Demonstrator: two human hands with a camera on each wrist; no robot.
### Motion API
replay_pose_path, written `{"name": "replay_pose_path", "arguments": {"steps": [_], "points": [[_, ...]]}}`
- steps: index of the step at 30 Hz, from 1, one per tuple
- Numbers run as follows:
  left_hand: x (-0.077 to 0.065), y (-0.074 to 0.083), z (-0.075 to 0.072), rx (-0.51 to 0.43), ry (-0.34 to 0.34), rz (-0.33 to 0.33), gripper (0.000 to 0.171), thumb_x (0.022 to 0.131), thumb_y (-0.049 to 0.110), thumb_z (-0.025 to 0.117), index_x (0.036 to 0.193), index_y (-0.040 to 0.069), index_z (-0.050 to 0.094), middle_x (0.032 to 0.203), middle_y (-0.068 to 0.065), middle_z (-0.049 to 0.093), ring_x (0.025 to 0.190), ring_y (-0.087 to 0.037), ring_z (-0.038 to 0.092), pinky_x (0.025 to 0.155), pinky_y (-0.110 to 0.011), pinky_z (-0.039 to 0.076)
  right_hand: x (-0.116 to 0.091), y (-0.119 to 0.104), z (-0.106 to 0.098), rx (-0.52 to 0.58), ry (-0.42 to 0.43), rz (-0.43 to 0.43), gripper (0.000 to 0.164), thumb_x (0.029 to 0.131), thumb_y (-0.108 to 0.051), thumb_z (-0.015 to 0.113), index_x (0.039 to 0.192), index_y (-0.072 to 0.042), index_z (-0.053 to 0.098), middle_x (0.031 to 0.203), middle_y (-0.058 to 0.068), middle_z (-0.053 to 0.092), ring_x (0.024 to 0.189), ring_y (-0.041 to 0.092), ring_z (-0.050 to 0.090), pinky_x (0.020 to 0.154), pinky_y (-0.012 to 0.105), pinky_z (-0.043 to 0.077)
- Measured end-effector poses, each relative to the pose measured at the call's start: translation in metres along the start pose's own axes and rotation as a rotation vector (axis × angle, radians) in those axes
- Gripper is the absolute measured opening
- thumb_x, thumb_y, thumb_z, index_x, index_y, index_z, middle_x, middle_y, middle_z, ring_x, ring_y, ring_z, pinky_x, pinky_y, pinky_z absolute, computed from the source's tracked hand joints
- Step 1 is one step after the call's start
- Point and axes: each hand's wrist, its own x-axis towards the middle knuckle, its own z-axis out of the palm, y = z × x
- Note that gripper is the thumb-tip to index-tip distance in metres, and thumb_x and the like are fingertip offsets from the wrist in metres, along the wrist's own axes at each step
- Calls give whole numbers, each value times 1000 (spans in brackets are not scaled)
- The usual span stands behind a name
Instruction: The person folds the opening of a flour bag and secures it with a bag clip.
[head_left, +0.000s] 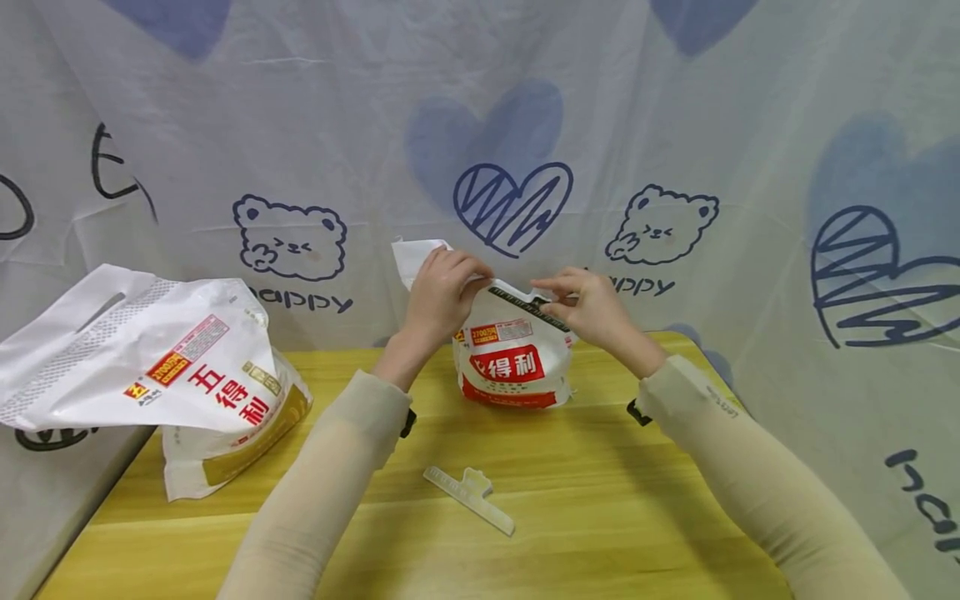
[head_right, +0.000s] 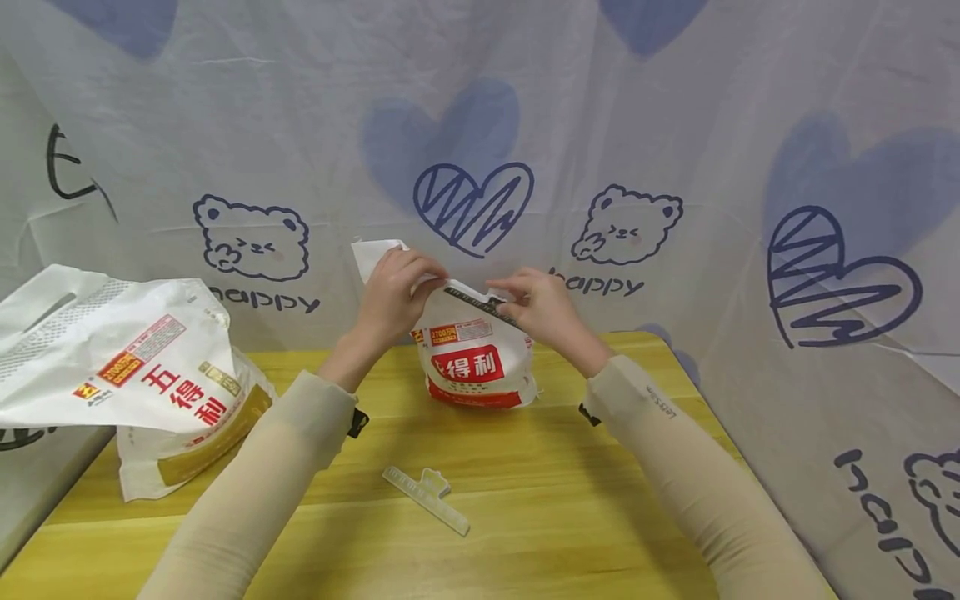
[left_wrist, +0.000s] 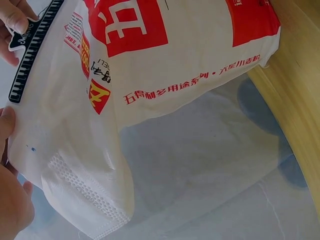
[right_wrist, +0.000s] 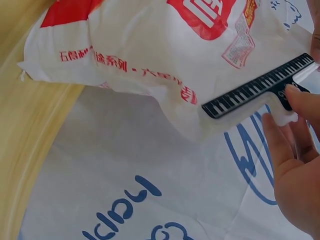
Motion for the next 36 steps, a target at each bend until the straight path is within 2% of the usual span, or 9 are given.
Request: {"name": "replay_pose_path", "arguments": {"steps": [7,12,18,26,31,36], "points": [[-2,4,-3,-2,-25,-34,7,97,11,74,103,7,77,107,-7,75,105,-25,68,124,-46,30,-3,6,8,102,84,-22,39,93,1,75,130,-6,72,125,12,69,111,30,68,95,32,58],[-6,7,-6,-8,-9,-47,17,100,16,72,112,6,77,124,-10,73,124,-30,62,124,-51,27,-6,8,11,133,124,-63,42,97,-4,72,138,-3,65,135,14,67,120,33,65,100,40,56],[-16,8,-9,-44,29,-78,33,99,16,72,130,3,70,144,-15,62,139,-38,51,122,-60,26,-14,6,15,189,157,-54,50,100,-11,69,149,-8,56,146,10,61,132,31,58,112,43,47],[-36,10,-18,-62,33,-196,54,98,19,74,147,5,57,159,-12,49,149,-34,40,124,-61,22,-24,3,23,192,298,-84,50,101,-15,67,149,-9,56,149,9,58,135,29,54,117,46,41],[-50,11,-23,-60,79,-237,58,97,20,74,149,3,54,160,-14,46,149,-38,40,124,-61,22,-31,-2,27,215,375,-78,50,101,-17,68,150,-16,56,153,5,55,140,25,50,119,46,37],[-61,12,-28,-85,180,-261,60,95,20,75,147,-1,55,159,-17,47,146,-43,42,126,-55,20,-37,-10,33,231,434,-72,50,101,-17,68,150,-15,56,155,2,53,145,23,45,122,49,32]]}}
